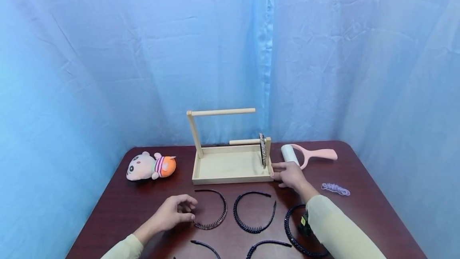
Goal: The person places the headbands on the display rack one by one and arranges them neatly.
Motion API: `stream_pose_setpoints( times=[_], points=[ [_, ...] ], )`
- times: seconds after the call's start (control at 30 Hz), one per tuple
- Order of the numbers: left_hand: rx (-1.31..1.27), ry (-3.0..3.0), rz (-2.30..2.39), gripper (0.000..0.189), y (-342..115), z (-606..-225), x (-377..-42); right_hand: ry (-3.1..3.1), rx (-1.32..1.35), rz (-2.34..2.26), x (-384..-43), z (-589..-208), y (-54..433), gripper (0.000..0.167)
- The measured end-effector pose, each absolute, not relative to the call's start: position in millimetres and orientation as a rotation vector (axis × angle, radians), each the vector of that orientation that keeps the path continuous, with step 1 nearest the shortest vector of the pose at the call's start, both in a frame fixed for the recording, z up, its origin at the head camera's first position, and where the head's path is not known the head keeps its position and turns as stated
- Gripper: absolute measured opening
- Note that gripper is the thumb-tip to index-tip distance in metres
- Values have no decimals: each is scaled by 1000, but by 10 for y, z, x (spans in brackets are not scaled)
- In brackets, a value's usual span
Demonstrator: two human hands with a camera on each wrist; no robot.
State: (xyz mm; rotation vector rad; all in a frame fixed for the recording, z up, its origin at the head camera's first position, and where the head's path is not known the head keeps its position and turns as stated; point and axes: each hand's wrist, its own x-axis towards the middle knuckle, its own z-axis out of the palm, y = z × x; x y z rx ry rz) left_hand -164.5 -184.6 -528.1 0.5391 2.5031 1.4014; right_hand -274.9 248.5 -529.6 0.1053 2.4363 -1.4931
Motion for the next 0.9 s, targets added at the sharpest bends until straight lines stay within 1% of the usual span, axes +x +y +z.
stream_pose_setpoints(
  times=[0.53,0.9],
  points=[
    [504,2500,1332,29,-1859,-5411,-1613,2429,107,-1487,-2751,-5282,2486,51],
    [685,2635,1148,30,-1865,-5501,-1603,2422,112,-1487,-2768,-5300,2496,52]
  ],
)
